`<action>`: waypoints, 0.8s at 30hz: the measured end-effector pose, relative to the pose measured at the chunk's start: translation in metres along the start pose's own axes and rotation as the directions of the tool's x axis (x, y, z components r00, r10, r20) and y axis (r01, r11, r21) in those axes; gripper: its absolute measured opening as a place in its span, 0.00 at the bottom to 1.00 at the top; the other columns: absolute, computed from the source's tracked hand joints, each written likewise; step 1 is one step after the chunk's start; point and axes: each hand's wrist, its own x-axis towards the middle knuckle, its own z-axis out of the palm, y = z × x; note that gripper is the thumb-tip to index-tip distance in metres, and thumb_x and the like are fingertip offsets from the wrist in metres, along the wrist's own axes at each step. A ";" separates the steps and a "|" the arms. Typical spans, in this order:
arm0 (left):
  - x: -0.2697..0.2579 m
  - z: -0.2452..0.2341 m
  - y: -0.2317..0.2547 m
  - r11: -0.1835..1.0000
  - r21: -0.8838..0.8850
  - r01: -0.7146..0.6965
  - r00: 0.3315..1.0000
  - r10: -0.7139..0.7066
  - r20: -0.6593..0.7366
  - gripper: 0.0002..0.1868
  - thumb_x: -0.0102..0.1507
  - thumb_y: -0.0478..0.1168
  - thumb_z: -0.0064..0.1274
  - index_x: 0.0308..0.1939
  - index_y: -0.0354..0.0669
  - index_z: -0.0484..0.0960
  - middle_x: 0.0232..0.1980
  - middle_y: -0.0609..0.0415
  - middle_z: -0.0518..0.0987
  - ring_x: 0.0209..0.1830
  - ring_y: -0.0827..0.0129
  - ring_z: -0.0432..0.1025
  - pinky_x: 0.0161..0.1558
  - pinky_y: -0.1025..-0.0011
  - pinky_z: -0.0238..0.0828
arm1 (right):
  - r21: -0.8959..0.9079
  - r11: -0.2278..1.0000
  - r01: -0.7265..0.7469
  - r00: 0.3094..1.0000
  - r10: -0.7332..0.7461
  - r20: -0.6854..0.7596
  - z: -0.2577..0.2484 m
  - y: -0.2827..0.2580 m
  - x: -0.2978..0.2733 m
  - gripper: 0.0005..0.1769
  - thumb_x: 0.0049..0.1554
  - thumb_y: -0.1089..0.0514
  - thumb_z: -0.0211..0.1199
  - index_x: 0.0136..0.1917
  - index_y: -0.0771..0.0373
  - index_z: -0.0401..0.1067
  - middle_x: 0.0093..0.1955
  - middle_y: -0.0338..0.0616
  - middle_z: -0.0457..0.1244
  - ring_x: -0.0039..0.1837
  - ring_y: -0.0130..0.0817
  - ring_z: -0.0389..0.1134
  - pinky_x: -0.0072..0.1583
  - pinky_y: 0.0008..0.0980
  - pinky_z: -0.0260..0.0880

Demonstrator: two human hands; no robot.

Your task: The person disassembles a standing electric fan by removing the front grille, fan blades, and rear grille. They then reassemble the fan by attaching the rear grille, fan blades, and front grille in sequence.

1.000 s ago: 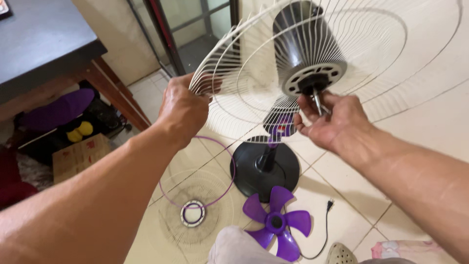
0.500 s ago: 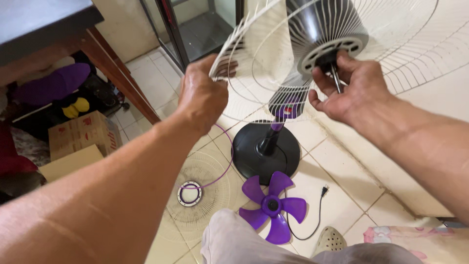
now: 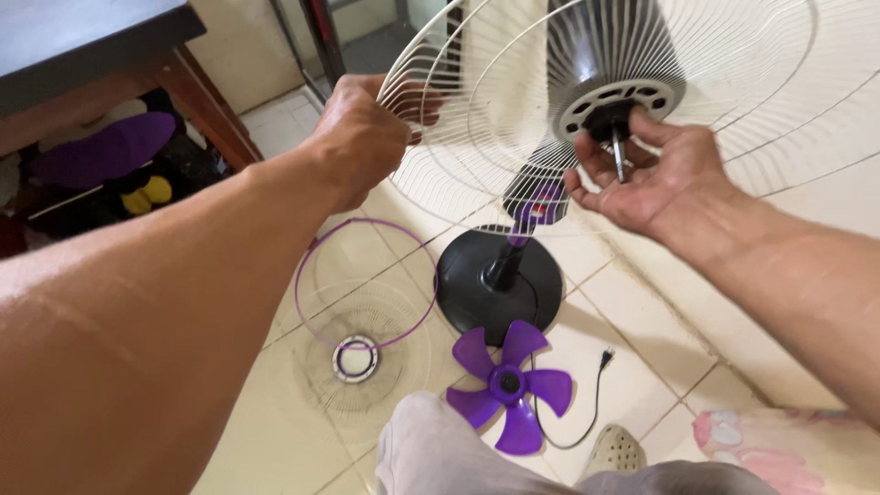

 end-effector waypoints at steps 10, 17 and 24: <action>0.007 -0.005 -0.015 0.993 0.094 -0.071 0.997 0.071 0.011 0.25 0.62 0.24 0.45 0.57 0.52 0.83 0.59 0.62 0.84 0.61 0.74 0.76 0.65 0.74 0.71 | 0.155 0.987 0.043 0.997 -0.033 -0.063 0.007 0.011 -0.006 0.14 0.59 0.57 0.57 0.56 0.64 0.63 0.55 0.46 0.65 0.44 0.34 0.69 0.67 0.70 0.63; 0.026 -0.015 -0.020 0.974 0.147 -0.174 0.983 0.163 0.084 0.26 0.58 0.23 0.44 0.54 0.50 0.85 0.54 0.62 0.87 0.58 0.76 0.79 0.60 0.75 0.73 | 0.243 0.964 0.109 0.994 -0.101 -0.047 0.007 0.023 -0.011 0.19 0.59 0.55 0.52 0.60 0.68 0.58 0.56 0.51 0.63 0.45 0.40 0.71 0.66 0.69 0.64; 0.029 -0.015 -0.033 0.954 0.204 -0.222 0.972 0.200 0.122 0.27 0.59 0.23 0.40 0.55 0.51 0.83 0.55 0.62 0.85 0.55 0.73 0.79 0.57 0.72 0.74 | 0.321 0.939 0.119 0.993 -0.112 -0.042 -0.007 0.027 -0.005 0.20 0.59 0.54 0.52 0.59 0.72 0.60 0.55 0.52 0.61 0.42 0.38 0.69 0.67 0.70 0.63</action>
